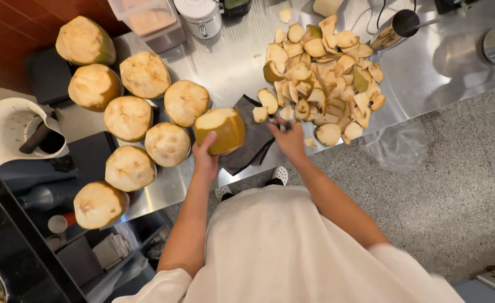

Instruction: Peel the outer skin of several young coconuts using a knife on a stainless steel counter.

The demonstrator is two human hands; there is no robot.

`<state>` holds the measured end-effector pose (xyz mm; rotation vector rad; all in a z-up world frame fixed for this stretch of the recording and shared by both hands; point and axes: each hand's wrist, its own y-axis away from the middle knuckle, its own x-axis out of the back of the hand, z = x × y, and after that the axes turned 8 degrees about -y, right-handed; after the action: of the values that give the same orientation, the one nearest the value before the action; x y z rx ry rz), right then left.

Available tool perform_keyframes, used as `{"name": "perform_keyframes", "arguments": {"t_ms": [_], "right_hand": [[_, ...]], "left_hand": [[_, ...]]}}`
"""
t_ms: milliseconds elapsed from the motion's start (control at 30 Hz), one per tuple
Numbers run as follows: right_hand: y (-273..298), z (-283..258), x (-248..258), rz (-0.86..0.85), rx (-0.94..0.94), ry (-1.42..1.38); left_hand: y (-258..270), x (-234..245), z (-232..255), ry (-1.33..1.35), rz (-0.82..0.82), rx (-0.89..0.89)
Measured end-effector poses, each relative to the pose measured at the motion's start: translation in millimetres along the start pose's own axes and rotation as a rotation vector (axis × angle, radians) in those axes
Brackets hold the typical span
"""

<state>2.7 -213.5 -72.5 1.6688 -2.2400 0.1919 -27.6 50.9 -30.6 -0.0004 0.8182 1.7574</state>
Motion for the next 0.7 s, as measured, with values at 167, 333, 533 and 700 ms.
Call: {"name": "perform_keyframes", "arguments": {"t_ms": [167,333,533,700], "right_hand": [[-35,-16,-47,-0.056,0.109,0.031],[-64,-5,-16,0.021,-0.072,0.29],[-60,-3,17,0.025,-0.056,0.229],[-48,-23,-7,-0.029,0.047,0.06]], "left_hand": [[21,11,-7,0.161,-0.056,0.041],[0,-11,-40,0.066,-0.093,-0.041],[-31,-54,-24,-0.353,0.023,-0.255],[-56,-75,-4,-0.383,-0.059,-0.208]]}}
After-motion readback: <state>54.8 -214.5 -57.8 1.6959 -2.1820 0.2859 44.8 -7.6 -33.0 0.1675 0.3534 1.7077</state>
